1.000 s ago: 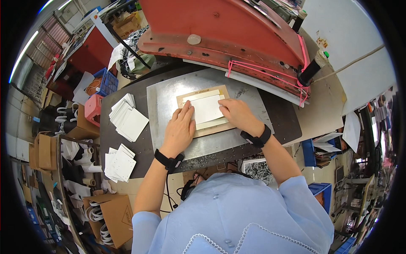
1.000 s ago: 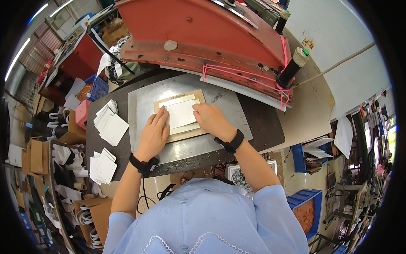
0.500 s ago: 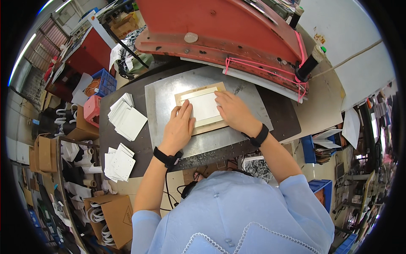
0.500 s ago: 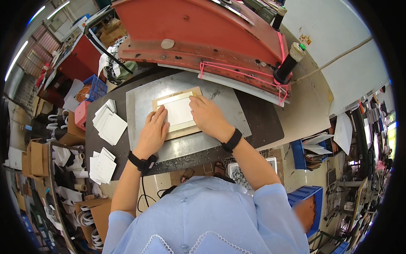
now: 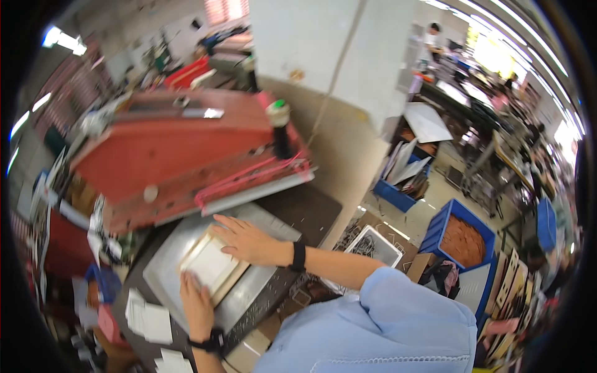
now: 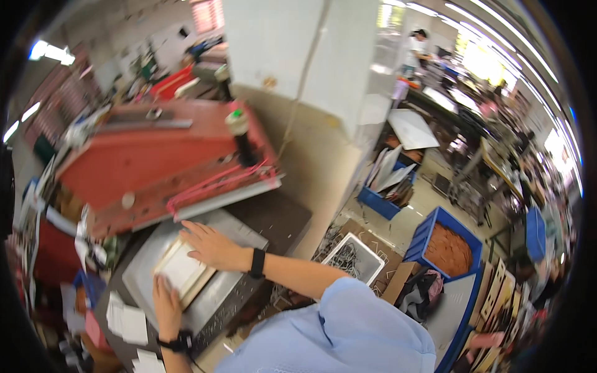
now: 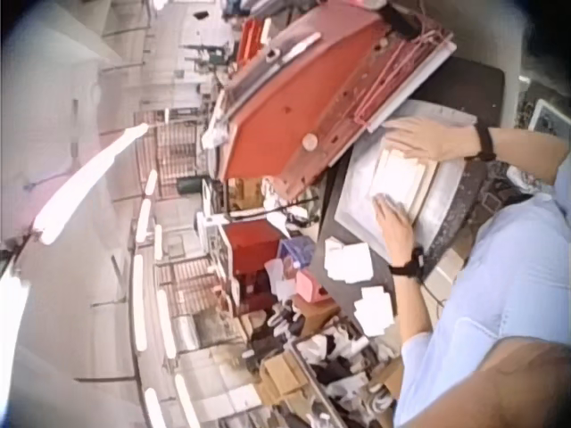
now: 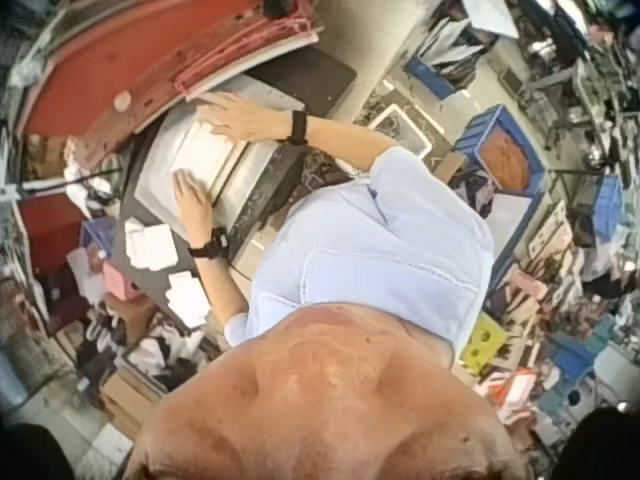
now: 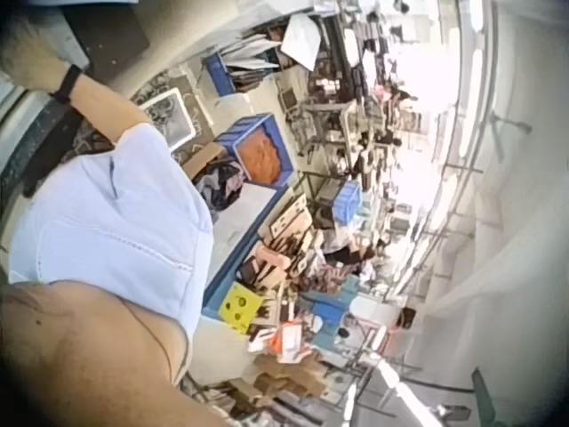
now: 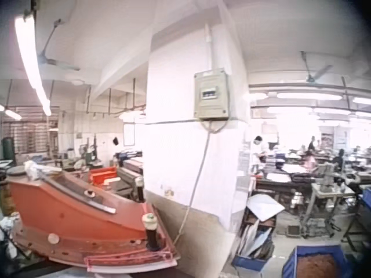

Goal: Operating a manual stamping press to punch holes or indent patterns into small leather pieces.

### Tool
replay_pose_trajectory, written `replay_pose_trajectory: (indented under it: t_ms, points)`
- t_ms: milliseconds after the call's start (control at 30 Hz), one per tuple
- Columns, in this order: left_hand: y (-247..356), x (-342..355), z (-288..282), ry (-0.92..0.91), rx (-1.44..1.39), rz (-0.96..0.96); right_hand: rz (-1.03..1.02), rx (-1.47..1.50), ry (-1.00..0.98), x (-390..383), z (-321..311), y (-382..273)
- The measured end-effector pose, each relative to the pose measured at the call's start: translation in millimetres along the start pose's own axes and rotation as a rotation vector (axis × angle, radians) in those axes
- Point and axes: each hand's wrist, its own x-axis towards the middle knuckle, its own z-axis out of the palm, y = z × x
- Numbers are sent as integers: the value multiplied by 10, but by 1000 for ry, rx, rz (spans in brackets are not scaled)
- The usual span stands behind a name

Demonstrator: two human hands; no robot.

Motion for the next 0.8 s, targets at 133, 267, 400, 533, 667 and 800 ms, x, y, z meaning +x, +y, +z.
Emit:
replay_pose_trajectory:
  t_ms: [133,267,400,533,667,800]
  points:
    - [10,-119,-259,236,67,31,124,-29,695,136,-1121,116]
    - [251,-348,-589,223,-146,-24,361,-101,782,254,-1730,600]
    - [537,-323,-663,57,-197,85,416,469,459,398,-1675,937]
    - [671,-290,-593,-7,-217,204,440,328,605,444,-1338,909]
    - [920,-286,-620,-52,-359,231,473,309,600,408,-1292,937]
    - [1054,-248,-685,-89,-487,229,455,184,629,319,-1217,709]
